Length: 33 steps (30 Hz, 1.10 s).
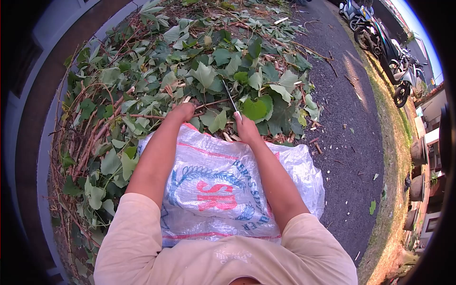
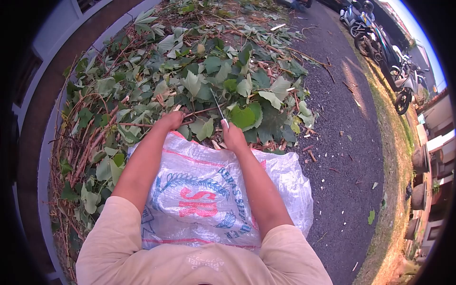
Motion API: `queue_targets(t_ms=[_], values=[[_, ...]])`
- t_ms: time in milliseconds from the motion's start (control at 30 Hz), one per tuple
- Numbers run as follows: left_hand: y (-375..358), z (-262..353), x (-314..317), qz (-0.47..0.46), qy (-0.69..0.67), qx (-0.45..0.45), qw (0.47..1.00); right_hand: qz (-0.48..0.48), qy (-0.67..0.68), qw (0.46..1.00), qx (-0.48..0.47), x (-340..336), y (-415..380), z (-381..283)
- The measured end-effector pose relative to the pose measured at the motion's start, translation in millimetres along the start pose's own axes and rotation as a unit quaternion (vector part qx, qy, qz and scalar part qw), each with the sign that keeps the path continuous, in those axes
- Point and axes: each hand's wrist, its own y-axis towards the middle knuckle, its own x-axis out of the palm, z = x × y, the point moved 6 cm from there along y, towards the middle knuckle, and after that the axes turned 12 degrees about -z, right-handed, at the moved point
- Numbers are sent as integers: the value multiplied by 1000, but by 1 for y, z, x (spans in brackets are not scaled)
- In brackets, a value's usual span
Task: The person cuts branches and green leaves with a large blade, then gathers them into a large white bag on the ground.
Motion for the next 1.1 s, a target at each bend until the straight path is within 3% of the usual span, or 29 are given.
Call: queue_targets(t_ms=[100, 167, 200, 233, 267, 300, 367, 433, 500, 533, 567, 633, 667, 733, 767, 833, 900, 967, 1000, 1100], values=[[4, -7, -4, 68, -22, 9, 997, -32, 43, 998, 21, -14, 5, -1], [7, -11, -4, 57, -39, 10, 998, -52, 90, 993, 54, -21, 8, 15], [1, -7, -11, 15, -64, 26, 997, -85, 268, 953, 117, -21, 7, 22], [-1, -4, -12, -26, -89, 43, 995, -113, 437, 875, 175, -18, -1, 20], [-9, -1, -16, 11, -91, 44, 995, -118, 503, 838, 176, -23, -6, 11], [-8, 0, -15, 12, -92, 44, 995, -118, 502, 839, 175, -29, -12, -3], [-7, 3, -12, 56, -80, 81, 992, 5, 385, 922, 44, -59, -20, -40], [-6, 6, -12, 55, -65, 74, 994, 27, 382, 924, 0, -70, -27, -69], [-7, 14, -15, 52, -43, 75, 995, 146, 261, 934, -193, -84, -38, -96], [-7, 20, -18, 38, -34, 86, 995, 189, 171, 942, -218, -76, -36, -88], [-7, 26, -22, 27, -23, 97, 995, 193, 170, 942, -217, -53, -20, -51], [-1, 33, -24, 18, -26, 90, 995, 37, 38, 999, 2, 4, 30, 31], [-2, 36, -24, 20, -2, 86, 996, 41, 35, 999, -5, -8, 28, 23], [1, 33, -21, 35, 11, 98, 995, -93, 291, 942, 142, -13, 10, 17], [-1, 33, -22, 37, 5, 95, 995, -98, 285, 943, 141, -22, 5, 5], [-8, 40, -24, 38, 1, 105, 994, -115, 539, 818, 164, -25, -12, -13], [-6, 45, -24, 54, -13, 119, 991, -74, 503, 852, 125, -48, -28, -49], [-1, 50, -20, 55, -32, 163, 985, 24, 453, 890, -42, -83, -41, -91], [2, 52, -16, 75, -19, 165, 983, 20, 451, 891, -39, -85, -45, -100], [7, 55, -15, 84, -22, 165, 982, 160, 312, 908, -229, -110, -62, -139]])
